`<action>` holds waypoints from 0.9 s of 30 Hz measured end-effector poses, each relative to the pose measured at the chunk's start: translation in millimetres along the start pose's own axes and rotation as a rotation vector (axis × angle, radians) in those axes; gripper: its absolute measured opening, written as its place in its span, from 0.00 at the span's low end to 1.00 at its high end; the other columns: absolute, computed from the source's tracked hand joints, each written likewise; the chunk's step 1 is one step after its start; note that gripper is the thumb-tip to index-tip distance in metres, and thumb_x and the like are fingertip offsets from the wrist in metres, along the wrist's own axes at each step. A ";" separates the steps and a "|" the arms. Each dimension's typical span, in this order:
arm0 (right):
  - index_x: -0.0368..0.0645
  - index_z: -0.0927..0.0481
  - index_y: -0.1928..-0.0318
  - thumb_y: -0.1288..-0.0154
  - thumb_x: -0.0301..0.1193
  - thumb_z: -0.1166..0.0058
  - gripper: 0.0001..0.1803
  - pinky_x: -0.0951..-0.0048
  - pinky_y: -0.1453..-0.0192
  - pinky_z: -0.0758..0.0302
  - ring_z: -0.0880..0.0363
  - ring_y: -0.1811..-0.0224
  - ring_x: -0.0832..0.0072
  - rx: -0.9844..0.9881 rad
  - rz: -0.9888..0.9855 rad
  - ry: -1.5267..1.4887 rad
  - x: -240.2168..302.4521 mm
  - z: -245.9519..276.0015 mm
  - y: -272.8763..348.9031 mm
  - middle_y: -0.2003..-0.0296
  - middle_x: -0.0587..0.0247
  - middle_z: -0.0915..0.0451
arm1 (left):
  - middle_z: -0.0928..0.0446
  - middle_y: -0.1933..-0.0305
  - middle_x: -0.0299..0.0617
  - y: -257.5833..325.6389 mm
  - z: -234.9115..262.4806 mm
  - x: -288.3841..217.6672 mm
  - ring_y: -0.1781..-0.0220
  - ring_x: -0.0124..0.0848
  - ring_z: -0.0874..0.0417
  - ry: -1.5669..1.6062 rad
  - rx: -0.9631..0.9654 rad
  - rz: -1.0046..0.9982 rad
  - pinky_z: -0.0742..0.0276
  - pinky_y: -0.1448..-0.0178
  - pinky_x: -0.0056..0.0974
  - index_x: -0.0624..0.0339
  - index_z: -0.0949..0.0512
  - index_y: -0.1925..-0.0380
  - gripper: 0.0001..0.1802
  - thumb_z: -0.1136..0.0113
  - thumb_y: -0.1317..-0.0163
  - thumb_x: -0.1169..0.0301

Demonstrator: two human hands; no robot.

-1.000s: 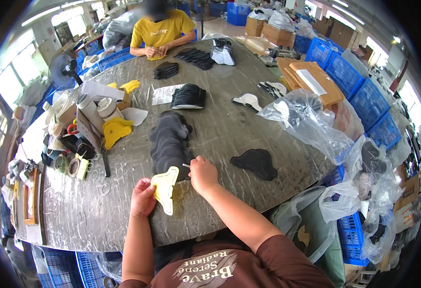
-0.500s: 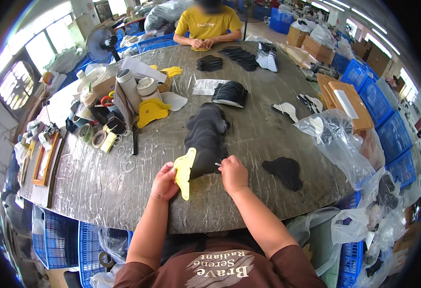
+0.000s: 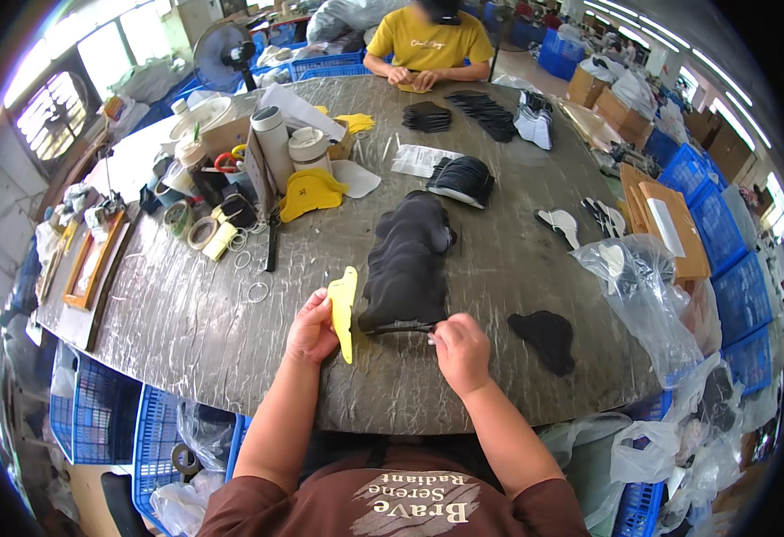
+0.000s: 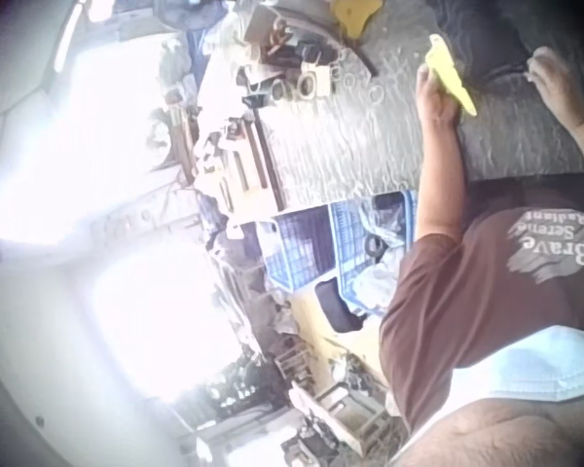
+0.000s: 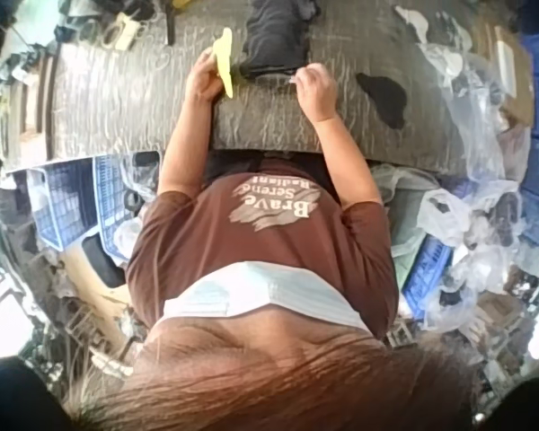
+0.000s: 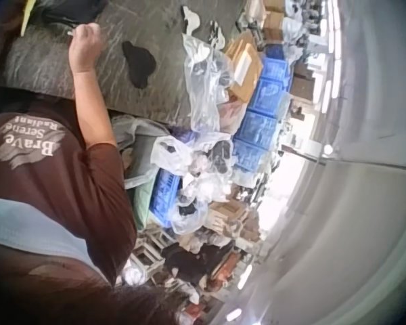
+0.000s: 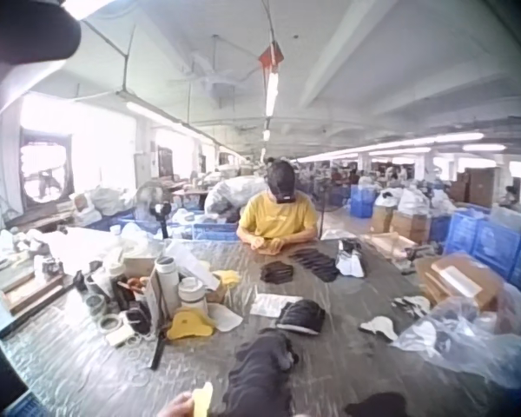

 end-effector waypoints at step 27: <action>0.36 0.25 0.62 0.51 0.25 0.30 0.18 0.74 0.65 0.27 0.28 0.72 0.79 0.602 -0.606 -0.438 12.6 26.7 51.0 0.71 0.63 0.24 | 0.18 0.66 0.35 16.8 -48.5 7.4 0.67 0.21 0.19 -1.091 -0.219 0.225 0.25 0.64 0.27 0.63 0.21 0.58 0.10 0.37 0.40 0.75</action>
Point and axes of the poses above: each hand's wrist, its own y-axis away from the middle knuckle, its own z-axis out of the back of the hand, x = y × z, the point moved 2 cm from there along -y, towards the middle knuckle
